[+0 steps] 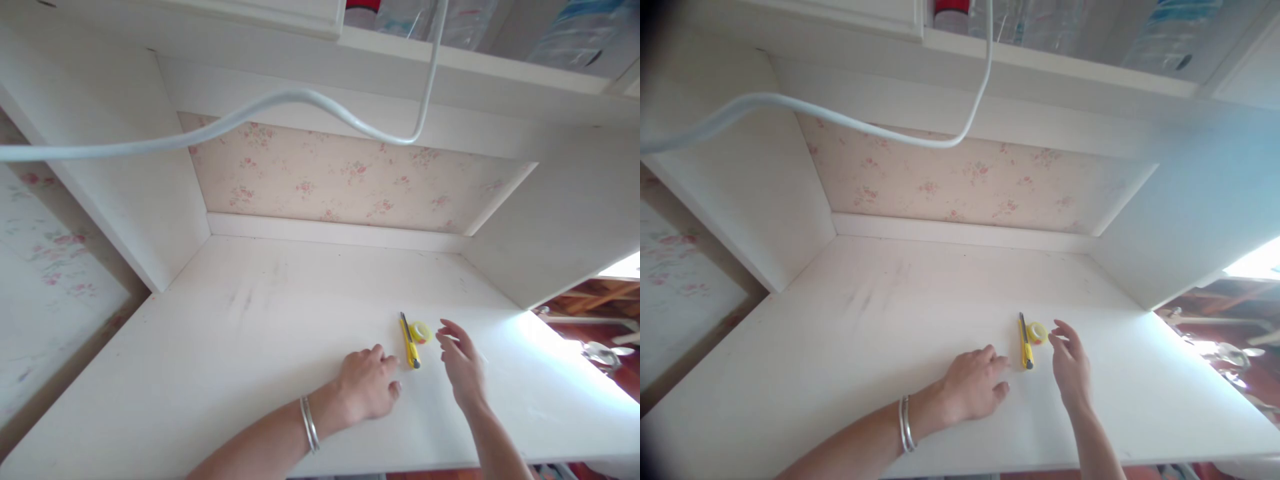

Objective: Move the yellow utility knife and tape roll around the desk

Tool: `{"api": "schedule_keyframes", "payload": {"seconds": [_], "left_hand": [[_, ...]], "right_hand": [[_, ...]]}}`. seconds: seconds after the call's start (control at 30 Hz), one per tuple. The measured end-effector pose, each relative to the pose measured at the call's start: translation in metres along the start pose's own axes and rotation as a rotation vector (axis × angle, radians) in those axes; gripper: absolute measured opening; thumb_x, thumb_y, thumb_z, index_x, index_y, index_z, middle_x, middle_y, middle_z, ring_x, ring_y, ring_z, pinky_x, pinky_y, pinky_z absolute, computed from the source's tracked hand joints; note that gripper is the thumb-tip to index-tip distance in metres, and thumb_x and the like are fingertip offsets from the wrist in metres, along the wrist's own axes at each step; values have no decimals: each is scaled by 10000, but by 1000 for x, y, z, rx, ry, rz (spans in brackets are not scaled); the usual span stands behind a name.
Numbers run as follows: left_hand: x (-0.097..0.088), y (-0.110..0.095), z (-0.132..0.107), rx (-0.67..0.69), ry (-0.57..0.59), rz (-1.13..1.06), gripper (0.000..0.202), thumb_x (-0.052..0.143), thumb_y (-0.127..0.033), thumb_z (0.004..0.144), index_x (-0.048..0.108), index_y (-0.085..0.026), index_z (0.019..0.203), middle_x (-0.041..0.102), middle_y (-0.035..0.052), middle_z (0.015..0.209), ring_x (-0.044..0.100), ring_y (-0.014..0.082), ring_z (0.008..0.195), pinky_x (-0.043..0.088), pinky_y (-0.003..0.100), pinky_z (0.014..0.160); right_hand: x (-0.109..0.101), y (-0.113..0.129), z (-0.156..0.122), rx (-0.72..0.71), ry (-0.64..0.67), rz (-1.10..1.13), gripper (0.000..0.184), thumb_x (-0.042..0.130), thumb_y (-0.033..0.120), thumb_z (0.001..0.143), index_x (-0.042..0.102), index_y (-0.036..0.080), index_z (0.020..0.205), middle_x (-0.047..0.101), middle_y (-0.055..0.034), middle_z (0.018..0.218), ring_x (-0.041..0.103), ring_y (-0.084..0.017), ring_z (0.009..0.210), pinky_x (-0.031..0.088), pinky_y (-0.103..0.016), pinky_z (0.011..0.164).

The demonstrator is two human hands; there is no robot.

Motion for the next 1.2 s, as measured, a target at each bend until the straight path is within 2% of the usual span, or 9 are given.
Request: {"api": "schedule_keyframes", "payload": {"seconds": [0.17,0.27,0.37,0.5,0.6,0.8,0.9,1.0,1.2], "left_hand": [[29,-36,42,-19,-21,118,447,393,-462,853,454,-258,1246,489,121,1115,505,281,966,443,429,768],[37,-37,56,-48,-16,156,404,423,-434,853,505,-244,1199,490,125,1101,491,285,978,444,420,757],[30,-24,57,-59,-44,188,300,351,-287,893,576,-220,1079,500,117,1064,519,246,923,451,364,718],[-3,15,42,-78,-65,229,352,292,-148,893,558,-238,1106,521,109,991,520,222,915,449,321,716],[-40,59,23,-109,-95,245,404,308,-122,886,473,-278,1221,539,100,966,501,218,938,438,316,775],[-112,155,-39,-373,-309,314,298,312,-171,918,446,-199,1182,560,93,964,493,215,956,403,320,837],[-135,196,-70,-489,-413,363,286,326,-169,915,444,-184,1175,570,92,982,498,214,968,384,318,861],[-146,229,-95,-589,-485,399,276,362,-170,903,454,-166,1163,577,93,988,510,218,969,376,319,871],[-146,264,-125,-643,-582,365,254,425,-216,888,493,-163,1127,596,86,1003,536,222,941,391,324,860]], "right_hand": [[1,-37,14,-85,178,-296,620,512,398,685,444,261,1286,443,-77,1222,582,-176,818,485,-311,703],[7,-41,16,-172,261,-400,614,497,437,724,422,278,1312,397,-75,1307,601,-170,835,491,-310,732],[13,-36,22,-267,318,-502,581,469,466,769,426,278,1316,449,-74,1301,609,-186,860,486,-318,740],[21,-30,30,-346,334,-643,502,452,466,790,517,244,1235,589,-76,1138,591,-226,936,455,-349,810],[27,-27,33,-304,313,-689,488,463,505,777,535,259,1193,620,-64,1070,598,-227,902,459,-348,772],[59,4,20,-309,313,-609,500,491,512,755,513,242,1175,620,-65,1065,587,-230,920,446,-348,777],[95,35,3,-342,379,-500,488,514,488,750,507,236,1168,618,-61,1072,585,-217,910,442,-337,783],[142,73,-19,-394,474,-368,475,543,429,736,508,228,1165,612,-60,1095,590,-197,893,434,-327,807],[236,145,-70,-514,689,-226,479,573,327,730,503,204,1187,588,-73,1157,560,-205,990,412,-327,870]]}}
Point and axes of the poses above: each hand's wrist, its own z-axis towards the middle knuckle, its own x-axis out of the palm, y = z × x, the point moved 3 cm from there along z, towards the middle knuckle
